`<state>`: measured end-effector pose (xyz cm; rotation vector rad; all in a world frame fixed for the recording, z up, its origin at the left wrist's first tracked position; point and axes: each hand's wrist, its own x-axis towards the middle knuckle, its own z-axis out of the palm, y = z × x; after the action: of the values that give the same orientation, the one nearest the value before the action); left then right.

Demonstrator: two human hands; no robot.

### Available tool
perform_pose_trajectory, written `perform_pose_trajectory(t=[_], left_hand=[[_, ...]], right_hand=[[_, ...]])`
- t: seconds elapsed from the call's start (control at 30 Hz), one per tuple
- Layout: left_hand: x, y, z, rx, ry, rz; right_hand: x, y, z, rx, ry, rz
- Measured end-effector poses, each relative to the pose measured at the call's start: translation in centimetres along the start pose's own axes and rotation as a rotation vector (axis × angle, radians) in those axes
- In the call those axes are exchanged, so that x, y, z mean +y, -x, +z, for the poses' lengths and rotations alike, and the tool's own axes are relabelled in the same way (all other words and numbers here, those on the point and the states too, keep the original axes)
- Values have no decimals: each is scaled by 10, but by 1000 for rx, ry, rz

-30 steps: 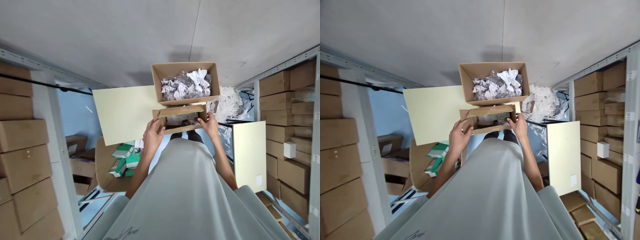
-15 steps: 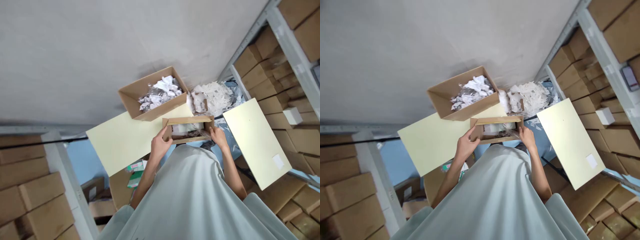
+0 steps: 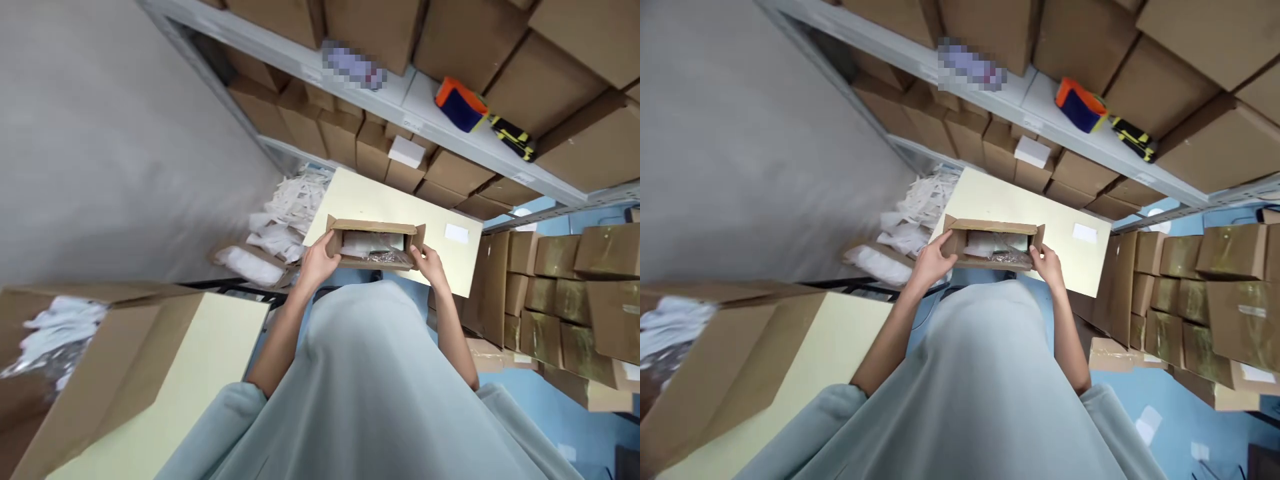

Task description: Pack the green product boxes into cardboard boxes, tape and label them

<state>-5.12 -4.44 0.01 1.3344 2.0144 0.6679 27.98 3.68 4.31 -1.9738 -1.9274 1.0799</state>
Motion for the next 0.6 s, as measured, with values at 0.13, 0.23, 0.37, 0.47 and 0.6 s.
perform_pose_trajectory(t=[0.13,0.23,0.37,0.47,0.6], left_hand=[[43,-54,34,-74,-40,66],[52,-76,45,-73,-59,123],[48,-82,45,-137,-60,171],[44,-74,42,-180,-46,207],[40,-65,40,-226,-35,258]], right_hand=[[18,-14,-32,17,-206,-20],[16,-14,-42,184,-91,-84],[-11,-26,-42,54,195,-143],[-42,-52,-35,-206,377,-79],[-79,-90,-20,-399,587,-11]])
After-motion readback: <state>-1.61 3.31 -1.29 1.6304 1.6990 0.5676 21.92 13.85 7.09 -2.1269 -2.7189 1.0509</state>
